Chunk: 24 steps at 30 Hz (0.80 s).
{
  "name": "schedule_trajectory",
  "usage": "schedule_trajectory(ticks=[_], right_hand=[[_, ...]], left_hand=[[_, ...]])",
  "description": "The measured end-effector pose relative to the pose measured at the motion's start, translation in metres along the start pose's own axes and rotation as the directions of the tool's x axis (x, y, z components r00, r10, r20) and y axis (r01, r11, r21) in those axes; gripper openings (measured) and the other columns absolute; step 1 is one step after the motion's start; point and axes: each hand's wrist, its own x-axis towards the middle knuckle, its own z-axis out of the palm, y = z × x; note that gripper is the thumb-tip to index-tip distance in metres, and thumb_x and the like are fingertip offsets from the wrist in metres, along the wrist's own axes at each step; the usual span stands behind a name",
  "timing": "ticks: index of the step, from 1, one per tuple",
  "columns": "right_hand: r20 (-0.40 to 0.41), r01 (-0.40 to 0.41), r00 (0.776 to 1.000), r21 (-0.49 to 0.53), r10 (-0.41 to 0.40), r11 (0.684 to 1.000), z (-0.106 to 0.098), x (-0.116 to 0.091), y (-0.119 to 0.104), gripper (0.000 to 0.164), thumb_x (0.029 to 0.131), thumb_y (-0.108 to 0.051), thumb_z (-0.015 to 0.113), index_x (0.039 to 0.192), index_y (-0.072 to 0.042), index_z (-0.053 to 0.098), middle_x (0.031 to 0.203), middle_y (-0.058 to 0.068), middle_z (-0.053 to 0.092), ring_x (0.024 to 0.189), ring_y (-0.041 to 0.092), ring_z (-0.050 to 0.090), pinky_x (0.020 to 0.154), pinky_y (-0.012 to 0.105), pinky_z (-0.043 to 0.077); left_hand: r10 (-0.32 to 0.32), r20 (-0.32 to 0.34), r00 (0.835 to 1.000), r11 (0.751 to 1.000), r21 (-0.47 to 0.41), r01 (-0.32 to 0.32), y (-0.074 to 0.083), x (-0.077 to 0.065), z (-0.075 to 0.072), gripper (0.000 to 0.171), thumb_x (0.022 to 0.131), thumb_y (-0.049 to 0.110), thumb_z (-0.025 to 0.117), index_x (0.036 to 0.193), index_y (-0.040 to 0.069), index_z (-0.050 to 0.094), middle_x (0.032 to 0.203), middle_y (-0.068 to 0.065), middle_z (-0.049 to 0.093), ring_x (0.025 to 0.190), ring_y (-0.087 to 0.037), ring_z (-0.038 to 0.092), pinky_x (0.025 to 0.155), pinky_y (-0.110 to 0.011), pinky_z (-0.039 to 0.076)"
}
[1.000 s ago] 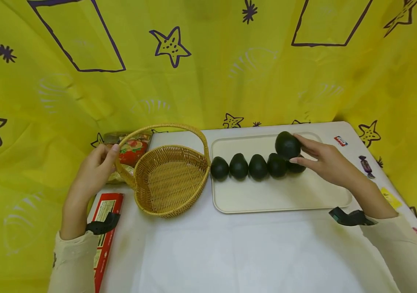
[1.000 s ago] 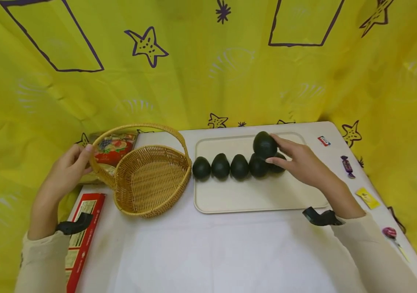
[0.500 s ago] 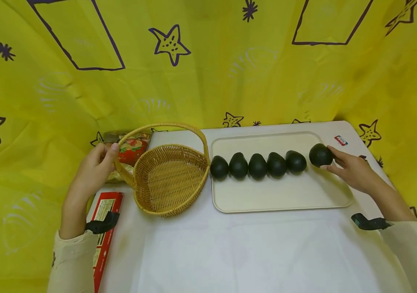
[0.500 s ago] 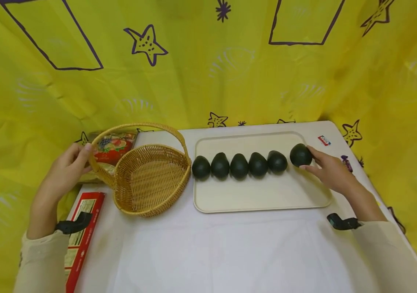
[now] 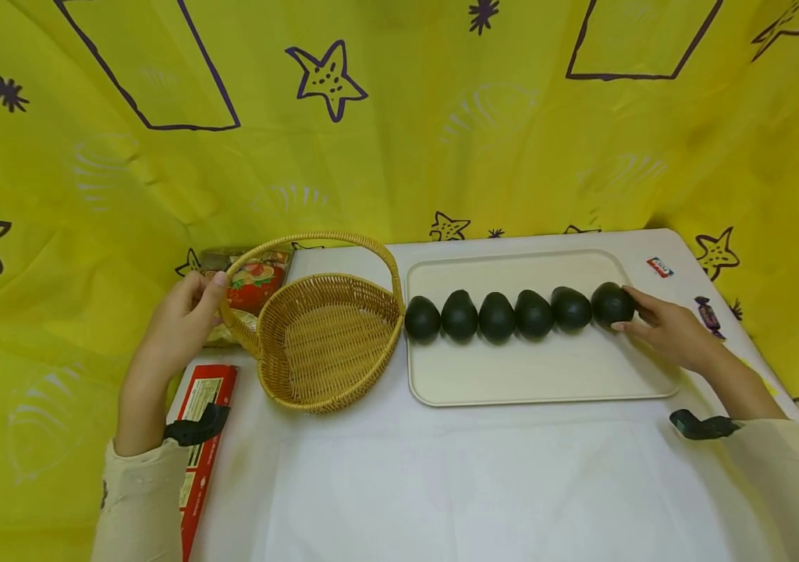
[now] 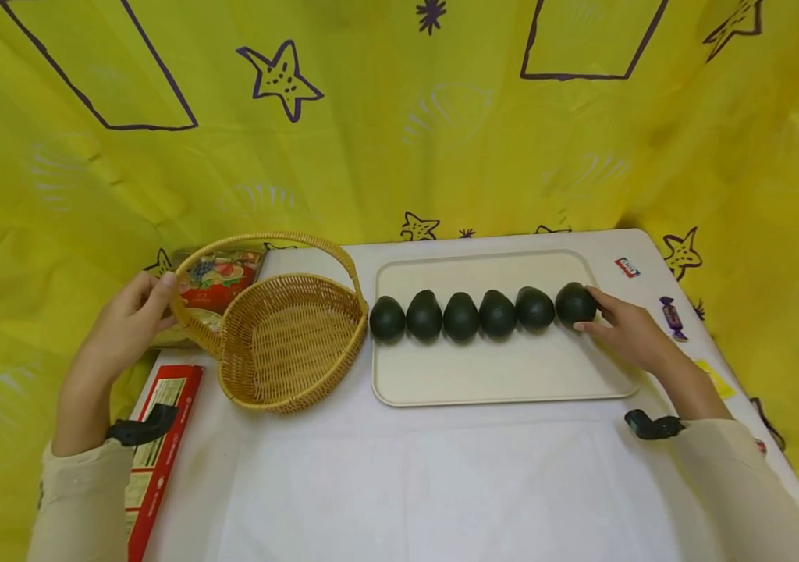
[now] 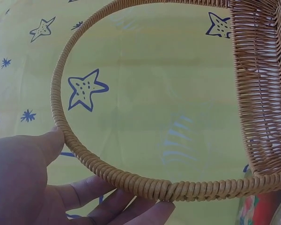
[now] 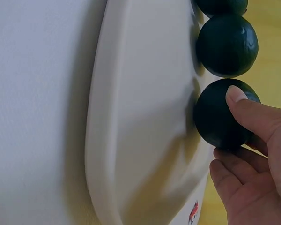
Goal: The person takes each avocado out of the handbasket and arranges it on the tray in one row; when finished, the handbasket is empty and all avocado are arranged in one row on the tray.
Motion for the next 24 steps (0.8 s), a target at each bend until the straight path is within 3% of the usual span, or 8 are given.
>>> schedule_trajectory(ticks=[11, 18, 24], right_hand=[[0.016, 0.012, 1.0, 0.004, -0.012, 1.0, -0.001, 0.002, -0.0006, 0.083, 0.103, -0.031, 0.071, 0.164, 0.003, 0.025, 0.153, 0.048, 0.031, 0.137, 0.068, 0.037, 0.107, 0.076, 0.034], [0.041, 0.002, 0.999, 0.012, -0.003, 1.0, -0.0025, 0.0024, 0.001, 0.085, 0.103, -0.031, 0.072, 0.165, 0.001, 0.023, 0.154, 0.048, 0.03, 0.137, 0.069, 0.035, 0.11, 0.077, 0.033], [0.068, -0.003, 0.998, 0.035, 0.0, 0.999, -0.002, 0.0017, -0.0007, 0.086, 0.104, -0.029, 0.071, 0.167, -0.002, 0.019, 0.156, 0.047, 0.028, 0.135, 0.073, 0.034, 0.109, 0.08, 0.033]], left_hand=[[0.002, 0.006, 1.0, 1.0, -0.009, -0.001, 0.0009, 0.0005, -0.0006, 0.052, 0.115, 0.046, 0.035, 0.11, -0.004, 0.05, 0.101, -0.014, 0.045, 0.094, -0.025, 0.054, 0.079, -0.006, 0.05], [-0.007, 0.016, 1.0, 1.0, -0.019, 0.007, 0.0012, -0.0001, -0.0005, 0.053, 0.115, 0.046, 0.034, 0.113, -0.004, 0.05, 0.106, -0.015, 0.047, 0.104, -0.028, 0.054, 0.079, -0.005, 0.048], [0.0, 0.023, 1.0, 1.0, -0.015, 0.0, -0.0002, -0.0005, -0.0015, 0.052, 0.115, 0.045, 0.034, 0.114, -0.004, 0.05, 0.106, -0.016, 0.047, 0.1, -0.027, 0.056, 0.079, -0.006, 0.049]])
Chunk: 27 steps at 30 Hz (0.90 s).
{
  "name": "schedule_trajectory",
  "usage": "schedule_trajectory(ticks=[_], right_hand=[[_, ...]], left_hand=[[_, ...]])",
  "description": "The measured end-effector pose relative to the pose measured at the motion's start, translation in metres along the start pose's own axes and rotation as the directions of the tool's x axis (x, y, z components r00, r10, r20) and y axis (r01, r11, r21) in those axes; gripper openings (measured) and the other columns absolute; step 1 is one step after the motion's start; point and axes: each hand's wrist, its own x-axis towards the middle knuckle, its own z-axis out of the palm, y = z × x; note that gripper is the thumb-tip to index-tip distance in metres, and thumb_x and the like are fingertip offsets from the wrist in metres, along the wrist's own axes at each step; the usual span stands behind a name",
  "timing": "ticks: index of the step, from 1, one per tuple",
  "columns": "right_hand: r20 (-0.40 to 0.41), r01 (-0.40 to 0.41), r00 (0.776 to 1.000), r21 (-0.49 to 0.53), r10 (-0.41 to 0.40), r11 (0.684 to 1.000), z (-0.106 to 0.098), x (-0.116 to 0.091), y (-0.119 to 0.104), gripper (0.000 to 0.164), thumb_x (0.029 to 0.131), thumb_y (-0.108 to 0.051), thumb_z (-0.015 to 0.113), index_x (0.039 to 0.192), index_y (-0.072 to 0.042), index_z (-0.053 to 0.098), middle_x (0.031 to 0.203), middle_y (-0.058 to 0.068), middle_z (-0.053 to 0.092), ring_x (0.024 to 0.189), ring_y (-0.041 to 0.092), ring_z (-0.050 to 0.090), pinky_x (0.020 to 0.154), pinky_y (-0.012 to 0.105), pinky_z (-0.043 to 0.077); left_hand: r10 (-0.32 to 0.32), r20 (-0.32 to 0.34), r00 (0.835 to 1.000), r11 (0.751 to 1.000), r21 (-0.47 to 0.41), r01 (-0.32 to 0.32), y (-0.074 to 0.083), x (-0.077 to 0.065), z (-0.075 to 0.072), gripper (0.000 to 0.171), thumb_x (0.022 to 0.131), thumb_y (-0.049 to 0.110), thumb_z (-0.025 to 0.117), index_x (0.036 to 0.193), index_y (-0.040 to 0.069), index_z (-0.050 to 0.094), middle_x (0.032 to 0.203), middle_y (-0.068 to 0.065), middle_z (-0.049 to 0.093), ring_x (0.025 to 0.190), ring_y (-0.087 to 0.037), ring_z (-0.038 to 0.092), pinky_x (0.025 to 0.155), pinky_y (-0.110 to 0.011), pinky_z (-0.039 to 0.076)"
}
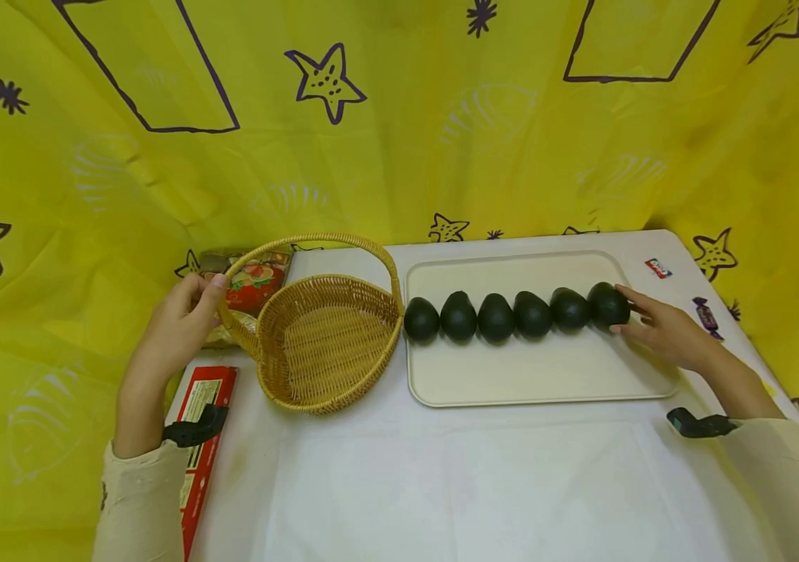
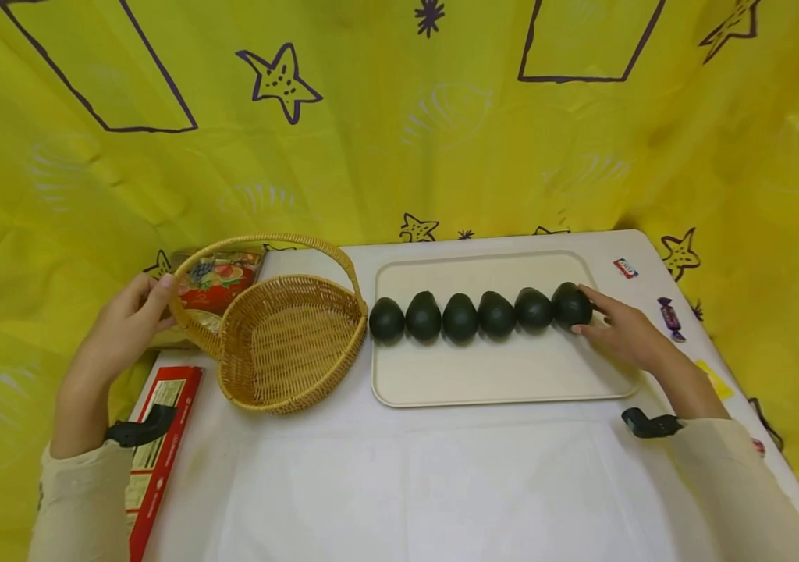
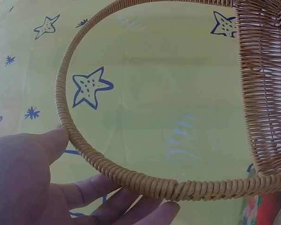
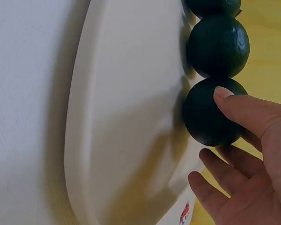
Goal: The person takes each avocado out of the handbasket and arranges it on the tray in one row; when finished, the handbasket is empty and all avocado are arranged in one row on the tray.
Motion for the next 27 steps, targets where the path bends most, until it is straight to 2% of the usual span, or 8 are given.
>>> schedule_trajectory(ticks=[7, 13, 15, 18, 20, 23, 25, 27], right_hand=[[0.009, -0.026, 1.0, -0.016, 0.026, 1.0, -0.0017, 0.0002, -0.0009, 0.093, 0.104, -0.033, 0.071, 0.168, -0.004, 0.01, 0.158, 0.047, 0.026, 0.137, 0.072, 0.033, 0.109, 0.08, 0.032], [0.012, -0.043, 0.999, -0.015, 0.043, 0.999, -0.001, 0.0011, 0.0012, 0.098, 0.103, -0.034, 0.072, 0.168, -0.005, 0.006, 0.16, 0.044, 0.025, 0.138, 0.071, 0.031, 0.11, 0.08, 0.03], [0.012, -0.045, 0.999, -0.012, 0.045, 0.999, -0.0006, 0.0013, 0.0013, 0.099, 0.102, -0.034, 0.073, 0.169, -0.005, 0.006, 0.162, 0.042, 0.023, 0.139, 0.071, 0.031, 0.11, 0.081, 0.03], [0.007, -0.038, 0.999, -0.007, 0.038, 0.999, -0.0003, 0.0012, 0.0006, 0.099, 0.101, -0.034, 0.074, 0.168, -0.005, 0.006, 0.165, 0.039, 0.02, 0.138, 0.071, 0.031, 0.11, 0.081, 0.03], [0.001, -0.029, 1.0, -0.008, 0.029, 1.0, -0.0007, 0.0009, -0.0002, 0.099, 0.101, -0.033, 0.074, 0.168, -0.004, 0.007, 0.165, 0.038, 0.019, 0.137, 0.072, 0.032, 0.109, 0.081, 0.031], [-0.003, -0.026, 1.0, -0.021, 0.026, 0.999, -0.0019, -0.0007, -0.0016, 0.1, 0.101, -0.035, 0.074, 0.168, -0.004, 0.007, 0.164, 0.039, 0.021, 0.135, 0.073, 0.033, 0.108, 0.082, 0.031], [-0.004, -0.032, 0.999, -0.035, 0.032, 0.999, -0.003, -0.0018, -0.0026, 0.101, 0.101, -0.038, 0.074, 0.168, -0.004, 0.007, 0.163, 0.041, 0.024, 0.134, 0.073, 0.034, 0.107, 0.083, 0.031], [-0.007, -0.041, 0.999, -0.051, 0.041, 0.998, -0.0045, -0.0031, -0.0042, 0.101, 0.101, -0.041, 0.073, 0.168, -0.004, 0.008, 0.161, 0.043, 0.026, 0.134, 0.073, 0.034, 0.106, 0.084, 0.031]], left_hand=[[0.0, 0.005, 1.0, 1.0, 0.023, 0.0, 0.0, 0.0014, -0.0009, 0.051, 0.115, 0.045, 0.035, 0.118, -0.003, 0.051, 0.106, -0.015, 0.049, 0.094, -0.021, 0.056, 0.077, -0.013, 0.05], [-0.014, 0.021, 1.0, 1.0, 0.016, 0.014, 0.0011, 0.0009, -0.0019, 0.052, 0.115, 0.046, 0.035, 0.12, -0.003, 0.051, 0.112, -0.018, 0.051, 0.112, -0.04, 0.061, 0.077, -0.016, 0.05], [-0.017, 0.023, 1.0, 1.0, 0.016, 0.017, 0.0009, 0.0007, -0.0024, 0.052, 0.115, 0.046, 0.035, 0.12, -0.003, 0.05, 0.111, -0.018, 0.051, 0.113, -0.04, 0.06, 0.078, -0.015, 0.05], [-0.017, 0.014, 1.0, 0.999, 0.034, 0.017, 0.0007, 0.0008, -0.0032, 0.052, 0.114, 0.047, 0.035, 0.12, -0.002, 0.051, 0.109, -0.016, 0.05, 0.105, -0.032, 0.058, 0.077, -0.017, 0.049], [-0.014, 0.007, 1.0, 0.999, 0.048, 0.014, 0.0006, 0.0008, -0.0038, 0.052, 0.114, 0.048, 0.036, 0.12, -0.002, 0.051, 0.106, -0.015, 0.049, 0.094, -0.027, 0.054, 0.072, -0.021, 0.047], [-0.011, 0.0, 1.0, 0.998, 0.055, 0.011, 0.0004, -0.0005, -0.0035, 0.055, 0.114, 0.048, 0.036, 0.125, -0.003, 0.051, 0.109, -0.017, 0.049, 0.091, -0.028, 0.049, 0.069, -0.031, 0.042], [-0.011, -0.026, 1.0, 0.999, 0.04, 0.012, 0.0017, -0.0026, -0.0018, 0.056, 0.114, 0.048, 0.037, 0.131, -0.005, 0.049, 0.118, -0.021, 0.051, 0.099, -0.032, 0.05, 0.074, -0.033, 0.041], [-0.005, -0.136, 0.991, 1.0, 0.0, 0.005, 0.0049, -0.0048, 0.0032, 0.053, 0.113, 0.044, 0.042, 0.133, -0.005, 0.049, 0.126, -0.017, 0.05, 0.113, -0.032, 0.051, 0.088, -0.033, 0.047]])
